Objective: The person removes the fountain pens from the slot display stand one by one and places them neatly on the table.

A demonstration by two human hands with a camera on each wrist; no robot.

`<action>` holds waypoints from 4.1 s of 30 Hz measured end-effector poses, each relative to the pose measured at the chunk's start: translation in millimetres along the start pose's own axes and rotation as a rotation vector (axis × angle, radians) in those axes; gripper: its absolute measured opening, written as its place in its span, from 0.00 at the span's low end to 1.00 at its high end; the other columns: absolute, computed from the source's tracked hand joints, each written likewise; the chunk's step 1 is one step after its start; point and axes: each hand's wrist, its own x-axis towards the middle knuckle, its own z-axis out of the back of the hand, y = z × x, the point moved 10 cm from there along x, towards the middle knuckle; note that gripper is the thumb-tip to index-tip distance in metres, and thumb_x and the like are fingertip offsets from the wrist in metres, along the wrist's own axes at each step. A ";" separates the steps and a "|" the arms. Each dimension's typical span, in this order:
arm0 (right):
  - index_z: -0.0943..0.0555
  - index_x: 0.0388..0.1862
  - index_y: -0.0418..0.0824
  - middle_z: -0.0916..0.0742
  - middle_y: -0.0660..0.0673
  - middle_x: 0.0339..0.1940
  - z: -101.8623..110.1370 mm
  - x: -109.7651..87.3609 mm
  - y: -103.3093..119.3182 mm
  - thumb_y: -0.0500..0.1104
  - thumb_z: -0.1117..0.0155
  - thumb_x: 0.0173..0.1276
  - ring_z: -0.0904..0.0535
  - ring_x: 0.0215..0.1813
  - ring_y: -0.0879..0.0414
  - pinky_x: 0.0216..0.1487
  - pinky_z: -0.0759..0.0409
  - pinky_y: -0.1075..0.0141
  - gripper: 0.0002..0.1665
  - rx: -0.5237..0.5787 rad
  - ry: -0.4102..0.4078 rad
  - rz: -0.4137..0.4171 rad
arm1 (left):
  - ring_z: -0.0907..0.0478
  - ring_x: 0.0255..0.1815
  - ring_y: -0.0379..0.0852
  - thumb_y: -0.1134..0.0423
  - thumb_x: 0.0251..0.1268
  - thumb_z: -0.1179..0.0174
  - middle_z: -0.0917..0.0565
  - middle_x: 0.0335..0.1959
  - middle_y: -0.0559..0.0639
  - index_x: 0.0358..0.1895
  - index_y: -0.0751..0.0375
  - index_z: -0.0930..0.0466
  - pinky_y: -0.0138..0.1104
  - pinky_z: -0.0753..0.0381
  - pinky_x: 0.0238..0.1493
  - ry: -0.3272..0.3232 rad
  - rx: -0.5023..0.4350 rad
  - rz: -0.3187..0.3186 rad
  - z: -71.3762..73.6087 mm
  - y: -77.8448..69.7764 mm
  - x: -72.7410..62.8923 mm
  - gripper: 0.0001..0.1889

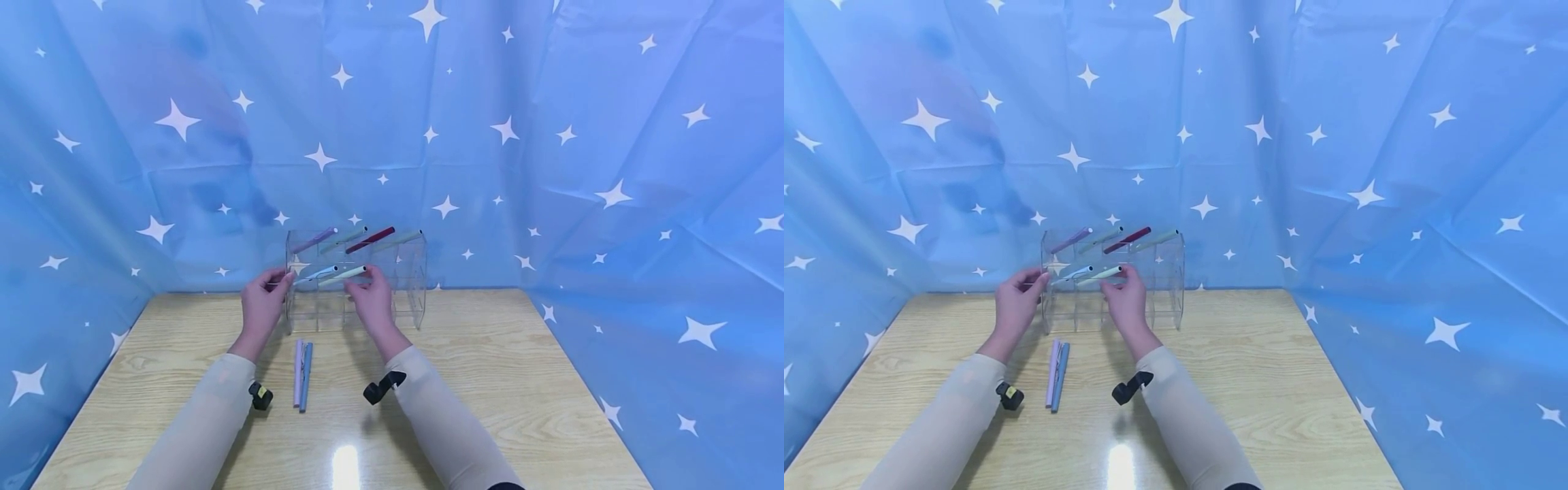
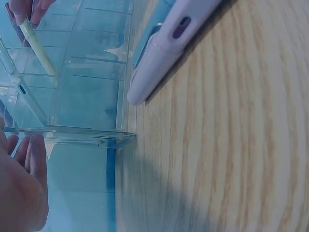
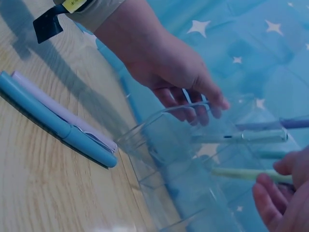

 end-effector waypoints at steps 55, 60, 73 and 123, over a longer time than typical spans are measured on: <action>0.13 0.59 0.39 0.13 0.46 0.44 36.7 10.0 27.5 0.37 0.32 0.84 0.18 0.46 0.53 0.49 0.15 0.68 0.10 0.156 -0.141 0.246 | 0.16 0.39 0.43 0.48 0.80 0.29 0.09 0.48 0.58 0.61 0.63 0.10 0.24 0.15 0.35 0.003 0.009 0.000 -2.1 -0.3 -1.0 0.22; 0.15 0.64 0.38 0.15 0.44 0.45 37.2 8.4 31.6 0.32 0.37 0.84 0.16 0.48 0.51 0.57 0.08 0.55 0.14 0.270 -0.079 0.227 | 0.16 0.39 0.42 0.50 0.80 0.28 0.09 0.48 0.57 0.60 0.62 0.09 0.24 0.15 0.35 -0.004 0.002 0.003 -0.8 -0.2 -1.1 0.20; 0.26 0.78 0.49 0.18 0.40 0.48 42.6 -0.9 30.5 0.30 0.36 0.81 0.18 0.47 0.56 0.52 0.07 0.56 0.31 0.250 0.023 0.197 | 0.16 0.39 0.43 0.49 0.79 0.28 0.09 0.48 0.57 0.60 0.62 0.09 0.25 0.14 0.35 0.000 0.000 0.005 -1.0 -0.6 -1.2 0.20; 0.28 0.85 0.50 0.17 0.40 0.52 12.4 -58.5 -11.9 0.34 0.26 0.78 0.13 0.45 0.54 0.41 0.05 0.49 0.41 0.046 0.355 0.038 | 0.16 0.41 0.44 0.48 0.79 0.28 0.10 0.48 0.57 0.60 0.62 0.09 0.26 0.12 0.37 0.038 -0.040 0.034 -1.4 3.9 -0.6 0.21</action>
